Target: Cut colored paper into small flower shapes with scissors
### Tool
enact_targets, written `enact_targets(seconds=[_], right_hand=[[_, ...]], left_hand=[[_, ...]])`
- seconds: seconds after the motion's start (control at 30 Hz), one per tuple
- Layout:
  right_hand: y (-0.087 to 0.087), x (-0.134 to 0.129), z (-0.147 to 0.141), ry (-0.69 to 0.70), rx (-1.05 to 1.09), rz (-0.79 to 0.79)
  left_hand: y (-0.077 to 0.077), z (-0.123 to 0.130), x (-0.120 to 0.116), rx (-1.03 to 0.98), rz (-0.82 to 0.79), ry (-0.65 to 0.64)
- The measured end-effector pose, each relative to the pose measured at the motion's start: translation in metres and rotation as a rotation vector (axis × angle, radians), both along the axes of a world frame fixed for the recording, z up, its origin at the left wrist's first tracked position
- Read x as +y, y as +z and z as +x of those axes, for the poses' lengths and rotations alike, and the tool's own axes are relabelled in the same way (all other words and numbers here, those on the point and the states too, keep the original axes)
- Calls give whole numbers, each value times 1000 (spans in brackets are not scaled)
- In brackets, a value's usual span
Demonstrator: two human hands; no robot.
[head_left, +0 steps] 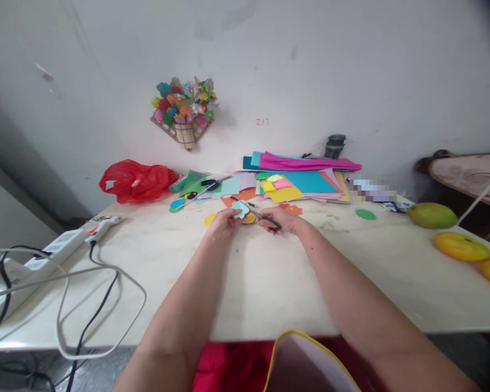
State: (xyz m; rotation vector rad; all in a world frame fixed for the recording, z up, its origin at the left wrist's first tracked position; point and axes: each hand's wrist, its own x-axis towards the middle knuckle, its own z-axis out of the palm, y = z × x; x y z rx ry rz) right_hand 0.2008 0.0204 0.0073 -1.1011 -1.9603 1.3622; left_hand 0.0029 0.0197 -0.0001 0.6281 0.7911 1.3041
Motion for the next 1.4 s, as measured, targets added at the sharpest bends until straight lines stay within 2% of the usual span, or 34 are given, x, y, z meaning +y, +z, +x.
enact_targets(seconds=[0.17, 0.5, 1.0, 1.27, 1.4], right_hand=[[3, -3, -2, -25, 18, -26], [-8, 6, -4, -27, 79, -6], [7, -6, -12, -70, 189, -49], [-3, -1, -15, -103, 196, 38], [0, -5, -19, -138, 211, 0]], left_hand=[[1, 1, -1, -14, -19, 16], [-1, 5, 1, -37, -17, 57], [7, 8, -4, -41, -32, 33], [15, 21, -10, -80, -60, 155], [14, 25, -10, -99, -38, 182]])
